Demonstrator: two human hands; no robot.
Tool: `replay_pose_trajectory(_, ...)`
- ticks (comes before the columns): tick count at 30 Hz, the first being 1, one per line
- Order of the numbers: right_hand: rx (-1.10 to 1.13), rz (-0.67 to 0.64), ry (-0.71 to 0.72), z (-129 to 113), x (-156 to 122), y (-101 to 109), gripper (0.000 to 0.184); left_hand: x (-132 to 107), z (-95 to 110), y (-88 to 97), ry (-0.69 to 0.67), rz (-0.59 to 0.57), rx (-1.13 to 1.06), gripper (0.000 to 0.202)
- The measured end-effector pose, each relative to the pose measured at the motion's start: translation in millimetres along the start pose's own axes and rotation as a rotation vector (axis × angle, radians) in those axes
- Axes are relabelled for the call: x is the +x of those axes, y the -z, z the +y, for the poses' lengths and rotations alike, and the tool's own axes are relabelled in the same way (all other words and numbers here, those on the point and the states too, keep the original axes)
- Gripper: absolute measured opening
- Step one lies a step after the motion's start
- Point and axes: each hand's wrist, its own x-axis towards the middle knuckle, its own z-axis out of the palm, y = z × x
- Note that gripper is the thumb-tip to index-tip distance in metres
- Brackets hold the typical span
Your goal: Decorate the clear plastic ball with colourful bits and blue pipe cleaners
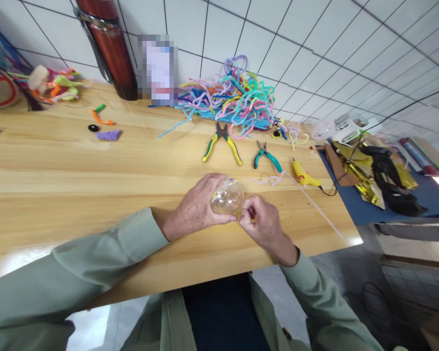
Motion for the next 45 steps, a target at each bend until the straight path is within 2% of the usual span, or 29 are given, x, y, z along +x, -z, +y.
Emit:
replay_pose_trajectory(5,0.14,0.072,-0.123,13,0,17,0.013,-1,-1,0.8,0.009,0.004,0.004,0.097)
replay_pose_trajectory(9,0.173,0.055,-0.167,17,3,20,0.012,-1,-1,1.3,0.013,0.007,0.013,0.097)
replay_pose_trajectory(15,0.048,0.008,0.017,4,10,15,0.014,0,-1,1.5,0.014,-0.007,-0.002,0.094)
replay_pose_trajectory(19,-0.02,0.009,0.094,6,15,10,0.019,1,-1,2.4,-0.025,-0.019,0.0,0.095)
replay_pose_trajectory(23,-0.011,0.033,-0.029,21,15,6,0.021,0,-1,3.5,-0.004,-0.039,0.014,0.097)
replay_pose_trajectory(26,0.062,0.095,-0.154,35,12,6,0.019,-1,-1,3.5,0.034,-0.024,0.016,0.097)
replay_pose_trajectory(29,0.088,0.105,-0.217,41,7,8,0.017,-2,-1,2.7,0.032,-0.003,0.022,0.098)
replay_pose_trajectory(31,0.091,0.101,-0.207,38,4,10,0.019,-2,-1,2.2,0.019,0.001,0.028,0.097)
replay_pose_trajectory(34,0.064,0.11,-0.143,28,3,13,0.011,-2,1,1.8,-0.012,-0.002,0.036,0.097)
replay_pose_trajectory(36,0.052,0.102,-0.115,22,4,15,0.014,-1,2,1.9,-0.014,-0.002,0.032,0.096)
replay_pose_trajectory(40,0.068,0.066,-0.088,17,9,20,0.012,-1,3,4.2,0.062,0.02,-0.038,0.094)
replay_pose_trajectory(45,0.136,0.021,-0.085,12,13,24,0.015,0,5,9.2,0.175,0.022,-0.228,0.091)
